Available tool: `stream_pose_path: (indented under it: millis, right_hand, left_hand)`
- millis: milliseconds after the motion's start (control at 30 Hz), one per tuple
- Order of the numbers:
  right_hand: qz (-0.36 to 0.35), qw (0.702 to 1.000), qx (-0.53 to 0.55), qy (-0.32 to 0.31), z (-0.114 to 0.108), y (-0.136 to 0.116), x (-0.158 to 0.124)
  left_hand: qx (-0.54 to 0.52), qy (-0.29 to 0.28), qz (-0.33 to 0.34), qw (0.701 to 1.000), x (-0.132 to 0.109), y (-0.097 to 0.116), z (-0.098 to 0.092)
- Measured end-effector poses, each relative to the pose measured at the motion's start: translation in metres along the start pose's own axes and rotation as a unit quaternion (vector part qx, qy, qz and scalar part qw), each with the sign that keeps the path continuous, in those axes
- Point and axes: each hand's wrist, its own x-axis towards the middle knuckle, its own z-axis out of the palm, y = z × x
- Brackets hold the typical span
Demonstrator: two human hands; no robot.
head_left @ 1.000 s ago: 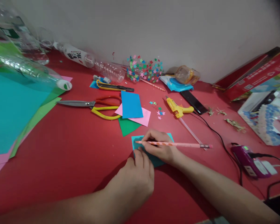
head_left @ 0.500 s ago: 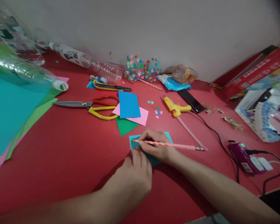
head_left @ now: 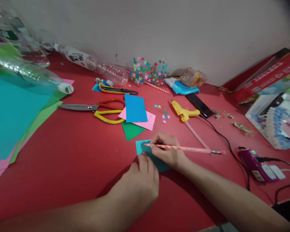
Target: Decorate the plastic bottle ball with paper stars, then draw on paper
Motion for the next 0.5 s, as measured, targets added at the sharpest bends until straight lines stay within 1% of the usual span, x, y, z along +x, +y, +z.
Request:
stream_pose_path:
  millis: [167, 333, 500]
  right_hand:
    - [0.005, 1.000, 0.006, -0.002, -0.0004, -0.0008, 0.0004]
    - [0.010, 1.000, -0.024, 0.005, 0.0025, -0.0032, -0.0007]
    - [-0.012, 1.000, -0.018, -0.008, 0.0048, -0.0008, -0.0037]
  left_hand:
    - [-0.004, 0.014, -0.005, 1.000, 0.0001, -0.0004, 0.0003]
    - [-0.005, 0.019, -0.003, 1.000, 0.0020, -0.0023, -0.0009]
    - [0.002, 0.014, -0.001, 1.000, 0.0036, -0.0020, -0.0008]
